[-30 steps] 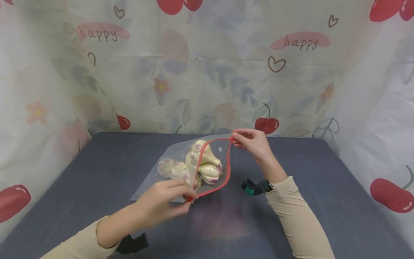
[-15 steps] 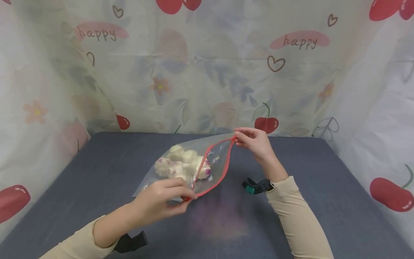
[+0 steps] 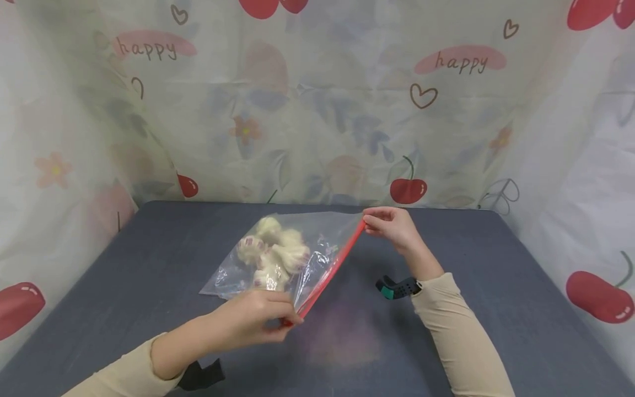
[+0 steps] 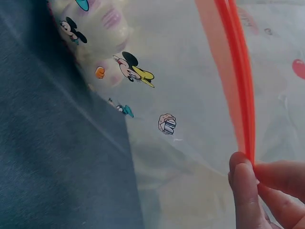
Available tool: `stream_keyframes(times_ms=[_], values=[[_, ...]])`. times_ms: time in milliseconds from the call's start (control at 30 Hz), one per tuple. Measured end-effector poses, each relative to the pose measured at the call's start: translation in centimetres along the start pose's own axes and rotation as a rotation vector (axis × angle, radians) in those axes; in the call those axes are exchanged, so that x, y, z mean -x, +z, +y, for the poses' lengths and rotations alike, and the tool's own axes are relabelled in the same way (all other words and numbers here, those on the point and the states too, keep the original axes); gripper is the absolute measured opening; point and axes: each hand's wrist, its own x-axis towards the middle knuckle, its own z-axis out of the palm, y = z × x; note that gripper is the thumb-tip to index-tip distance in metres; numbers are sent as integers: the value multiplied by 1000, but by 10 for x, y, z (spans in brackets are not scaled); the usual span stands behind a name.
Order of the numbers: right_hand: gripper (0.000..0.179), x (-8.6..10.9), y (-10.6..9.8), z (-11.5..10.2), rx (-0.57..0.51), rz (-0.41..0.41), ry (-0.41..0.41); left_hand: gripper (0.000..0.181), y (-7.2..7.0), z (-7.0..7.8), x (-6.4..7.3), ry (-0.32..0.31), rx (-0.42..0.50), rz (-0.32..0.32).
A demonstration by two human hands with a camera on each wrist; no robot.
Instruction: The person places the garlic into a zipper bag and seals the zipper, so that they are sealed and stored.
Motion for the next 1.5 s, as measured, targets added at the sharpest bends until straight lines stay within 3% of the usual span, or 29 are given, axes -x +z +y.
stream_keyframes(times_ms=[167,400,567,733,1033,1200,1367,1500], values=[[45,-1,-1,14,51,-1,50,15,7,-7,5,-98,66,-118],[48,0,-5,32,127,-31,111,16,14,-16,10,-182,140,-193],[50,2,-8,43,165,-71,144,22,20,-22,14,-269,124,-243],[50,4,-8,51,185,-98,177,17,26,-28,19,-294,142,-256],[50,8,-6,56,150,-88,219,14,27,-32,17,-312,251,-372],[53,10,-6,56,74,-97,240,18,7,-34,-4,-248,248,-368],[51,12,-5,57,14,-108,250,12,-18,-46,-46,-242,183,-266],[48,14,-3,59,-5,-109,271,12,-25,-61,-82,-263,158,-233]])
